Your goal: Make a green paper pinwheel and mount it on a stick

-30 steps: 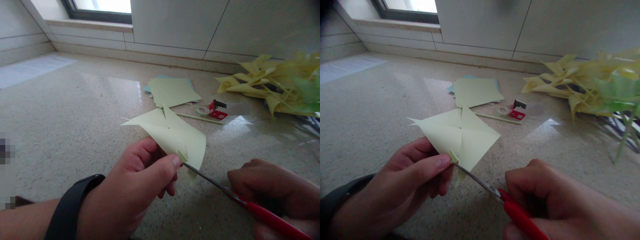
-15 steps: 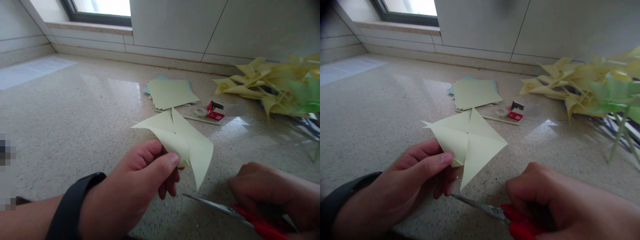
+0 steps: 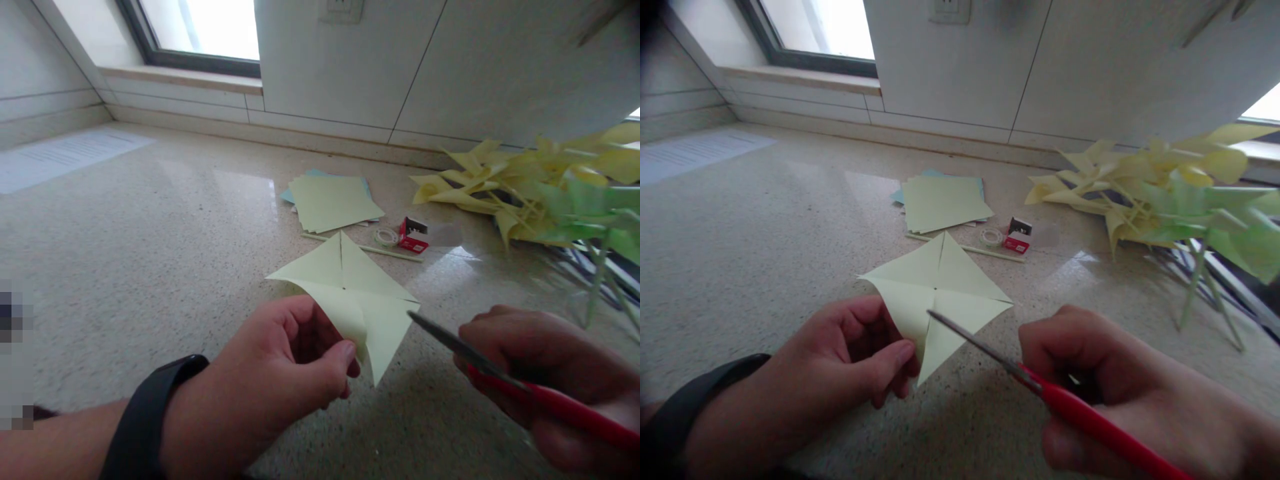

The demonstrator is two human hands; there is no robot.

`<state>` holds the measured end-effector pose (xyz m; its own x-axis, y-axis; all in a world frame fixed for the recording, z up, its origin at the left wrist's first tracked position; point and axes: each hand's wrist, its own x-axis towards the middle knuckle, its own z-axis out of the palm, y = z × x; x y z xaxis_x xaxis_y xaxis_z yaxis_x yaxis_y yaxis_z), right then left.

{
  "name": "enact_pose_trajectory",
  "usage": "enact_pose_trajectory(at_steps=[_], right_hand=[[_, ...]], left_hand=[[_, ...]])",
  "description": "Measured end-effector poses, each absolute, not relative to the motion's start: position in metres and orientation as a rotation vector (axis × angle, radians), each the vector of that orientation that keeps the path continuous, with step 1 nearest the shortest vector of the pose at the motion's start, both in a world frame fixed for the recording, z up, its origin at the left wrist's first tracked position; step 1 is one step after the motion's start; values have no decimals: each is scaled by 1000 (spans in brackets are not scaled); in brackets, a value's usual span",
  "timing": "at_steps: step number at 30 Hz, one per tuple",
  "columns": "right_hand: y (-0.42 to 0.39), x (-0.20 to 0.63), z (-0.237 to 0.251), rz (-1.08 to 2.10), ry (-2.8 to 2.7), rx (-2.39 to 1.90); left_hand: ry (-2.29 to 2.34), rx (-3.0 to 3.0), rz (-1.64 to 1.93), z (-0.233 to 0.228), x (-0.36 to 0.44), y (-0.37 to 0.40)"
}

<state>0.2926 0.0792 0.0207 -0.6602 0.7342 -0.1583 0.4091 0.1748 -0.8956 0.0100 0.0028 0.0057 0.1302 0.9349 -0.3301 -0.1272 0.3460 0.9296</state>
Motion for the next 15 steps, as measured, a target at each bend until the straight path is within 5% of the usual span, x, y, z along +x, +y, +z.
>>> enact_pose_trajectory(at_steps=[5,15], right_hand=[[89,274,26,1801,-1952,-1053],[94,251,18,1423,-1960,-1116]], left_hand=[[1124,917,954,3,10,1],[1001,890,1001,5,11,1]])
